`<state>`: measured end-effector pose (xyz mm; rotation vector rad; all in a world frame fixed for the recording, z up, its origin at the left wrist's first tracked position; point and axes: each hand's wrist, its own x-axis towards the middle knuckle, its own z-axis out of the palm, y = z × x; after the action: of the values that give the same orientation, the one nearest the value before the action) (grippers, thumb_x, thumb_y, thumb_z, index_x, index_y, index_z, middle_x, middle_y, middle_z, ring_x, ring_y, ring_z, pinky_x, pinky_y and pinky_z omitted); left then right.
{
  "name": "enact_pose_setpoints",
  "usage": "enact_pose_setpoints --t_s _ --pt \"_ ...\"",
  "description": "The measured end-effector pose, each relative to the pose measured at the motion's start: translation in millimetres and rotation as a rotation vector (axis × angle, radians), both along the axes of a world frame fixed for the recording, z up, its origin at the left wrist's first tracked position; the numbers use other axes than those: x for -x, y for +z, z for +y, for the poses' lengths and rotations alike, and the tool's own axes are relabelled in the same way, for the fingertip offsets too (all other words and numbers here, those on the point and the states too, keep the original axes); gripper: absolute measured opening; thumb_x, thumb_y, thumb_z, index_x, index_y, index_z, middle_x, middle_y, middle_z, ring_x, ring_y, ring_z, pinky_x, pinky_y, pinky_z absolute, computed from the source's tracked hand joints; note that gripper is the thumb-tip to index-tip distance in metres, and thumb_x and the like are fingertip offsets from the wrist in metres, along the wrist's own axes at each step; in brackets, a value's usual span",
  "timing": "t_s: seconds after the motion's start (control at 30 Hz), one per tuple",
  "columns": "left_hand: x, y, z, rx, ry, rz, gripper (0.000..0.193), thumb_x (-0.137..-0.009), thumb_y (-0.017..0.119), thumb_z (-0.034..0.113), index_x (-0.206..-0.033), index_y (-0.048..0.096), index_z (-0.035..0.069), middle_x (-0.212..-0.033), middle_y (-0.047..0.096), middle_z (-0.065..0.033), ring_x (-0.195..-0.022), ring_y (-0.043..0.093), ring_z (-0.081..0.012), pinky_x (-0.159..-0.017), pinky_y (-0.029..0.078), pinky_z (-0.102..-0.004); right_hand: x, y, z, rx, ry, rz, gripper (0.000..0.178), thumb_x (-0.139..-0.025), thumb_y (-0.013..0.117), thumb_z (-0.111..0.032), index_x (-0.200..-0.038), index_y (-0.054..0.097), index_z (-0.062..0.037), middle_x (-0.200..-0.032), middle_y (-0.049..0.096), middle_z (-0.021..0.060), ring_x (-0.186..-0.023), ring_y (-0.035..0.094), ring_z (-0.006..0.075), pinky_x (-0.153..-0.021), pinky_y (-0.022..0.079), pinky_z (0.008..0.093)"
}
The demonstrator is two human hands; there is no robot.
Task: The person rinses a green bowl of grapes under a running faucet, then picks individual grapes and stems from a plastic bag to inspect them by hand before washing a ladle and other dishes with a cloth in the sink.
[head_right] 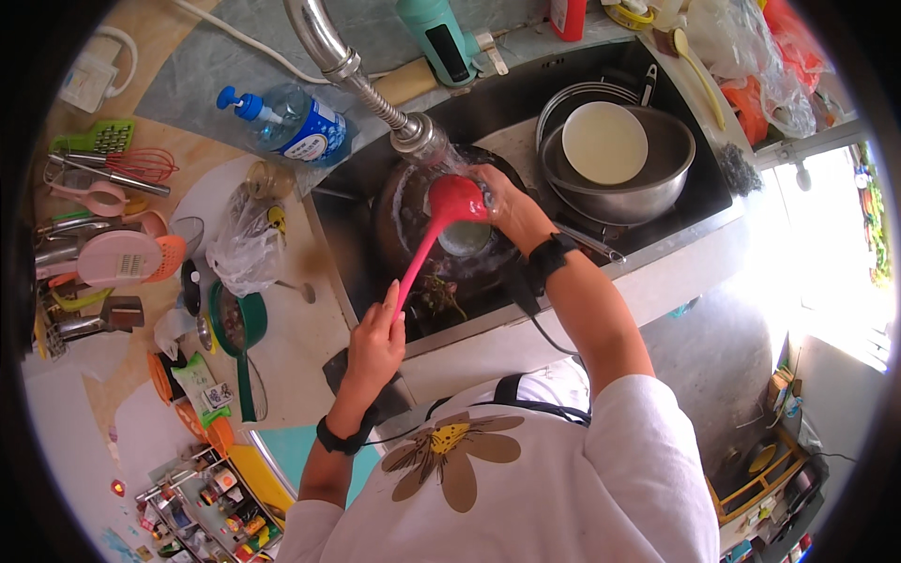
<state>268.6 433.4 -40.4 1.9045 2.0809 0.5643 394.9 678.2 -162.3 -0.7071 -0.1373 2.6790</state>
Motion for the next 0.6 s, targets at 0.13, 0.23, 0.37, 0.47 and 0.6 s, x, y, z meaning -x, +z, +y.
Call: enact_pose_setpoints --t_s 0.13,0.23,0.37,0.47,0.6 --pt "-6.0 -7.8 -3.7 0.019 0.077 0.05 0.048 -0.078 0.054 0.003 -0.125 0.044 0.005 -0.078 0.055 -0.0173 -0.062 0.056 -0.0345 -0.054 0.046 -0.04 20.3 31.6 -20.4 0.234 -0.255 -0.23 0.024 -0.087 0.038 -0.022 -0.095 0.049 -0.0025 -0.084 0.061 0.0138 -0.07 0.061 0.0268 -0.061 0.051 0.0392" --pt "-14.8 -9.7 0.2 0.094 0.105 0.075 0.047 -0.078 0.053 0.003 -0.124 0.043 0.002 -0.082 0.057 -0.0195 -0.064 0.057 -0.035 -0.055 0.047 -0.0399 34.4 39.1 -34.1 -0.17 -0.463 -0.77 0.035 -0.087 0.042 -0.031 -0.087 0.057 0.0002 -0.079 0.06 0.012 -0.063 0.058 0.0253 -0.063 0.045 0.0381" --pt "-30.0 -13.0 10.2 0.084 0.103 -0.005 0.046 -0.078 0.053 0.002 -0.123 0.043 -0.001 -0.087 0.057 -0.022 -0.068 0.058 -0.0363 -0.058 0.048 -0.0391 49.1 34.1 -62.8 -0.821 -0.771 -1.081 0.033 -0.089 0.042 -0.026 -0.092 0.058 0.0022 -0.086 0.061 0.0182 -0.082 0.06 0.0296 -0.078 0.044 0.0377" --pt "-38.3 -10.3 17.5 0.038 0.106 -0.149 0.047 -0.077 0.053 -0.001 -0.123 0.042 -0.002 -0.09 0.057 -0.0243 -0.073 0.058 -0.0372 -0.062 0.048 -0.0364 52.2 38.2 -67.0 -1.538 -0.981 -1.385 0.03 -0.086 0.048 -0.026 -0.092 0.059 0.002 -0.088 0.061 0.0196 -0.084 0.057 0.0395 -0.081 0.043 0.0446" --pt "-33.2 -10.7 13.7 0.003 0.096 -0.195 0.046 -0.079 0.053 0.0 -0.124 0.042 -0.002 -0.089 0.058 -0.0243 -0.073 0.059 -0.0365 -0.063 0.048 -0.0351 39.1 37.4 -15.5 -0.811 -0.199 -1.26 0.03 -0.082 0.054 -0.028 -0.089 0.062 0.0002 -0.086 0.061 0.0202 -0.078 0.057 0.0424 -0.077 0.045 0.0464"
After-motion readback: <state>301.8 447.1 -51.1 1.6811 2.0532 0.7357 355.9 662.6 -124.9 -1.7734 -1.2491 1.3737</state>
